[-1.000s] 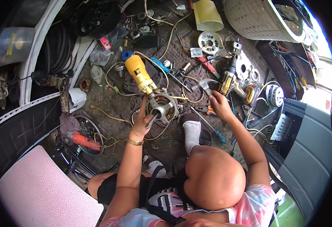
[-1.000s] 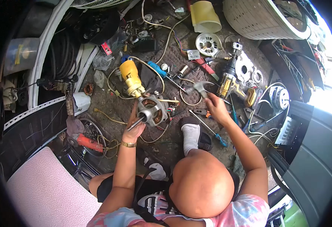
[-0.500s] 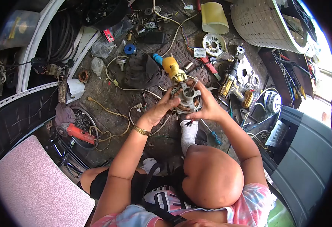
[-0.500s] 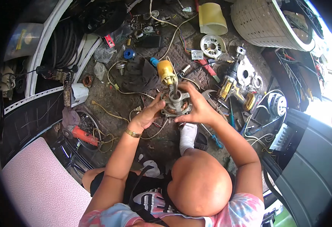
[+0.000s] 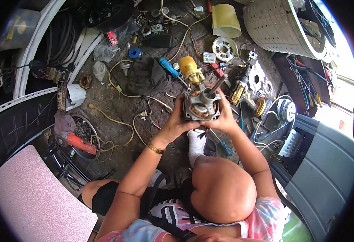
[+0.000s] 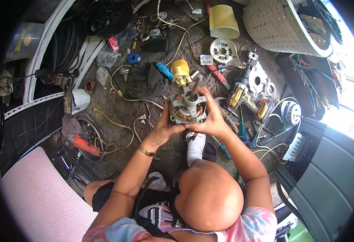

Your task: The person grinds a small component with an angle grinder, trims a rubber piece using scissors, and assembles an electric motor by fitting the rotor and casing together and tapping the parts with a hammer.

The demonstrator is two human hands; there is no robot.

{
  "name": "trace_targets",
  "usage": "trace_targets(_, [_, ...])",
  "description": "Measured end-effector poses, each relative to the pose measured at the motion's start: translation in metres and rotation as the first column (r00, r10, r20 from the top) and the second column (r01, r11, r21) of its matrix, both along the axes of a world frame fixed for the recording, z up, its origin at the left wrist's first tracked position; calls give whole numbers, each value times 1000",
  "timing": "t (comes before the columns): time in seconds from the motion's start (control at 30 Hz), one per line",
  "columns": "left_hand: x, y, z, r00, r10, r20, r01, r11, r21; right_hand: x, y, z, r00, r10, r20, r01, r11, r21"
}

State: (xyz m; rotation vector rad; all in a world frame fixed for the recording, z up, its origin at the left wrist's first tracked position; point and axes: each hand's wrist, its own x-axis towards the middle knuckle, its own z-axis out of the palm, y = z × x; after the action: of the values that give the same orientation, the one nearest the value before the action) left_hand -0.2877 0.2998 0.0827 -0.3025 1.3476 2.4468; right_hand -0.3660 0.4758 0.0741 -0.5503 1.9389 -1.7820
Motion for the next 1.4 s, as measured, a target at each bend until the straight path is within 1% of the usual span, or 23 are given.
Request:
trace_targets(0.03, [1,0,0,1000,7,-1,-7,1000,23,-1,-2,5,994,23,-111,-19,999,35])
trace_targets(0.1, [6,-2,3,1000,12,12,-13,1000,28,0,-7,10,986,40,-163,-39,999,8])
trace_targets(0.17, [7,-6,4,998,54,23,-57,993,106,10,-10,10,994,11,-113,-11,1000,4])
trace_targets(0.2, [8,-8,2,997,72,28,-73,996,43,9,-11,14,981,35,-190,-30,999,33])
trace_targets(0.27, [18,-15,-11,996,65,62,-68,996,51,6,-12,26,931,75,-358,-44,995,93])
trace_targets(0.3, [19,-18,-12,994,52,95,-58,996,63,4,-11,28,932,70,-357,-40,995,91])
trace_targets(0.37, [20,-22,-13,995,22,93,-31,994,103,0,-5,29,899,226,-375,-131,956,262])
trace_targets(0.4, [20,-23,-9,992,8,125,-25,991,130,0,-10,33,891,143,-432,-59,977,203])
trace_targets(0.43, [19,-24,-6,992,5,126,-21,992,127,-4,-9,37,892,140,-430,-56,978,203])
trace_targets(0.5, [12,-26,6,992,4,126,-20,992,122,-15,-6,42,780,318,-539,-68,899,432])
trace_targets(0.53, [8,-27,14,996,1,91,-9,997,79,-18,-8,38,790,243,-562,-42,937,346])
trace_targets(0.57, [6,-28,19,998,-3,58,1,999,36,-22,-5,32,796,248,-552,-45,934,355])
trace_targets(0.63, [5,-33,19,997,-11,74,8,999,38,-35,-10,39,806,154,-572,-15,971,240])
trace_targets(0.7, [3,-36,18,997,-42,64,41,999,23,-47,-12,51,833,177,-524,-74,975,210])
trace_targets(0.77, [4,-35,23,992,-29,123,23,999,50,-54,-21,52,773,236,-589,-263,964,41])
trace_targets(0.8, [4,-35,25,990,-48,132,43,998,43,-56,-23,49,765,306,-567,-358,934,21])
trace_targets(0.83, [3,-36,26,988,-65,138,60,998,35,-57,-26,49,765,305,-567,-356,934,22])
trace_targets(0.9, [5,-38,20,990,-67,122,61,997,56,-58,-34,51,658,442,-609,-486,868,104])
trace_targets(0.97, [7,-40,18,990,-94,108,85,993,80,-56,-35,48,653,458,-603,-507,856,102])
trace_targets(1.03, [11,-41,13,987,-101,124,90,992,88,-57,-34,52,686,564,-459,-581,805,121])
trace_targets(1.1, [17,-43,4,973,-142,183,112,980,167,-53,-36,47,690,555,-465,-582,807,100])
trace_targets(1.23, [22,-41,-1,972,-94,218,39,969,242,-47,-36,43,676,540,-500,-540,826,163])
trace_targets(1.4, [18,-41,2,983,-69,171,35,980,195,-37,-28,39,741,459,-490,-423,886,191])
